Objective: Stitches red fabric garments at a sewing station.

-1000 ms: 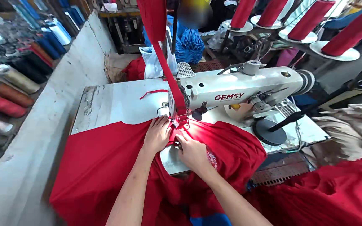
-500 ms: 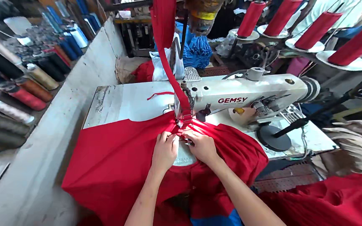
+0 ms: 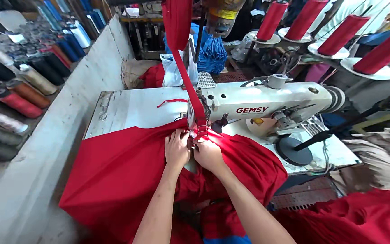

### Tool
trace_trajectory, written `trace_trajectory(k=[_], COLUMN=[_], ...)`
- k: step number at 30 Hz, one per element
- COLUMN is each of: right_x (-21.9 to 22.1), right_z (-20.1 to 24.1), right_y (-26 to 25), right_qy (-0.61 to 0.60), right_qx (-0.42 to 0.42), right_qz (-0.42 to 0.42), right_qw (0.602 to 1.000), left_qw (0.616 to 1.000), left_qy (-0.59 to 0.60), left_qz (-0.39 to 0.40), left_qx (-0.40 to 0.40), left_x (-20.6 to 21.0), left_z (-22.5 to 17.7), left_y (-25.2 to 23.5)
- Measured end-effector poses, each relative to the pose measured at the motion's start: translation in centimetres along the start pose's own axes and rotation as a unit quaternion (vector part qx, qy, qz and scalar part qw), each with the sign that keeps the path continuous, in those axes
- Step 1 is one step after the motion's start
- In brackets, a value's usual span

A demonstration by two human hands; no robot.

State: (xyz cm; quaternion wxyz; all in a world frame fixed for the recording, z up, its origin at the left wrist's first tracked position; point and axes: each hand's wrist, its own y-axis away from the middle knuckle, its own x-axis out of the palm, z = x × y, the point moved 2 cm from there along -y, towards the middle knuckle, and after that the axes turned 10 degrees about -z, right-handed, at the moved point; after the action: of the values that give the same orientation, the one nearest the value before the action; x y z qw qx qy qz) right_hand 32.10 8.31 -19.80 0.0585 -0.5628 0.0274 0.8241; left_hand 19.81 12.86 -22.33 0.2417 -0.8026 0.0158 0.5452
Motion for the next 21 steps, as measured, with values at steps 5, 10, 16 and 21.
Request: trace_trajectory(k=[5,10,16,21], right_x=[2.0,2.8,0.2,-0.6], right_z=[-0.7,-2.9,-3.5,1.2], right_y=[1.6,1.3,-1.5,3.6], right_qy=[0.03,0.032,0.009,-0.057], right_qx=[-0.077,-0.165,-0.167,0.044], right_qz=[-0.173,-0.196,-0.077,0.007], right_qw=[0.981,0.966,0.983,0.997], left_qw=[0.998,0.997,0.996,0.996], left_qy=[0.0,0.003,0.001,-0.014], left_qz=[0.023,0.04,0.061,0.064], left_qx=[0.058,0.066,0.061,0.057], left_x=[-0.5,-1.6,-1.7,-2.1], left_z=[1.4,0.9,0.1,-0.8], left_y=[0.8,3.9,4.1,3.9])
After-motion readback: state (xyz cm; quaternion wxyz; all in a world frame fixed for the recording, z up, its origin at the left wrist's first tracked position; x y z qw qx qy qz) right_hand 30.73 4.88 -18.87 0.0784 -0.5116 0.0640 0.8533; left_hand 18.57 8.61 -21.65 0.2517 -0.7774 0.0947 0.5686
